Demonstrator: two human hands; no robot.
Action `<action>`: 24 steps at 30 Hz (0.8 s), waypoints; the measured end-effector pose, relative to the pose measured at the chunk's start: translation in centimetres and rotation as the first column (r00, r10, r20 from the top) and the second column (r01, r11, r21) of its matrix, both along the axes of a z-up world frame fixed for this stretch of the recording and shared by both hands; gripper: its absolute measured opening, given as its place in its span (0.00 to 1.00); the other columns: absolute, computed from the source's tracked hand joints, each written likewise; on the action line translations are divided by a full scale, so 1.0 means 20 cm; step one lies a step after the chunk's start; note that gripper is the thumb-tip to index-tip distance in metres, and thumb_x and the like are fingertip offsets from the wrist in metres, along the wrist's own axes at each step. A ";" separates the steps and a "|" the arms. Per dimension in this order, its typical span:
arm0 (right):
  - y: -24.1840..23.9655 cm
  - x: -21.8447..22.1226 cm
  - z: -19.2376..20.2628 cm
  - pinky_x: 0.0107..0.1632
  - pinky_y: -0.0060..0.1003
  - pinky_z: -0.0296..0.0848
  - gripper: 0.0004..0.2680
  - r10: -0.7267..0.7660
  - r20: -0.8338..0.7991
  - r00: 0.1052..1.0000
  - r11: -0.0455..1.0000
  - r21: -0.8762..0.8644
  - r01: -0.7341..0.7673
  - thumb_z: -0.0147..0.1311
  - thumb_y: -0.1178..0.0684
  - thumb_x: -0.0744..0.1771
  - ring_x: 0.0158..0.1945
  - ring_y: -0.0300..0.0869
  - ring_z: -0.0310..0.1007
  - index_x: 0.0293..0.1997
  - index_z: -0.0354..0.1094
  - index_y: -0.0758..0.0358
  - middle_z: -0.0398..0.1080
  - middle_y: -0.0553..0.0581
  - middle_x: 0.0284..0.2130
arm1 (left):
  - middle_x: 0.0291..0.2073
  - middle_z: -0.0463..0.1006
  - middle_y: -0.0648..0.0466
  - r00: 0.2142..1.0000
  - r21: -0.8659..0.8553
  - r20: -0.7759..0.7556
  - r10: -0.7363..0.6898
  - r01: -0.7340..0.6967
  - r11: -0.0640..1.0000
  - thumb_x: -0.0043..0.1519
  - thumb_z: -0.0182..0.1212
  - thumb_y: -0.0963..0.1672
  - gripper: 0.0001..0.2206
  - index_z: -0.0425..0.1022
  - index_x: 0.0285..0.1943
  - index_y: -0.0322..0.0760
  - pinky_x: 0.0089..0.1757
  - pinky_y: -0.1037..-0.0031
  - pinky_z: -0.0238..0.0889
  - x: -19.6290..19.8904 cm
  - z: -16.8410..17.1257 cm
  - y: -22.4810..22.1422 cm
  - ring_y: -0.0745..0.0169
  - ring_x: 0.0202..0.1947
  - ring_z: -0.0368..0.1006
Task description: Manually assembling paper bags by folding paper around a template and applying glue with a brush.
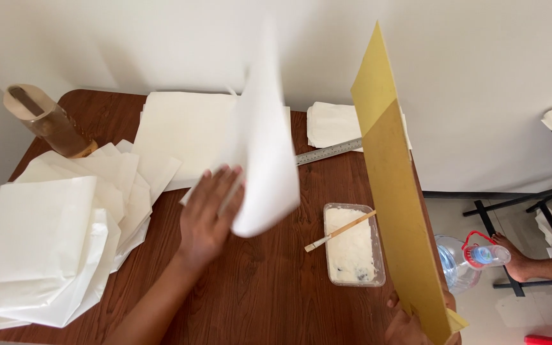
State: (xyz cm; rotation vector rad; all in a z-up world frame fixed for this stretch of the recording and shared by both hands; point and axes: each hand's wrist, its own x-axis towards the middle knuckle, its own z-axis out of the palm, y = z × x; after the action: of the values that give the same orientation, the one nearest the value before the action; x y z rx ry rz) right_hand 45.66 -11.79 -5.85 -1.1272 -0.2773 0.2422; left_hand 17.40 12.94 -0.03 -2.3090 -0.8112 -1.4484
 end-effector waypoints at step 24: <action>-0.18 -0.17 0.08 0.27 0.36 0.61 0.11 0.199 0.113 0.973 0.958 0.188 -0.218 0.57 0.50 0.67 0.42 0.45 0.68 0.55 0.63 0.45 0.71 0.50 0.49 | 0.73 0.60 0.44 0.911 -0.545 -0.369 -0.185 -0.051 0.837 0.58 0.59 0.69 0.42 0.66 0.73 0.46 0.65 0.47 0.46 -0.38 -0.42 -1.21 0.44 0.73 0.54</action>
State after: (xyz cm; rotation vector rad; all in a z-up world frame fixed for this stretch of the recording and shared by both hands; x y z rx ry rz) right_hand 42.19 -15.37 -4.23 -0.9116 -0.4944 0.3416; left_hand 9.83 -11.34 -8.45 -2.9435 -1.1256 -0.7432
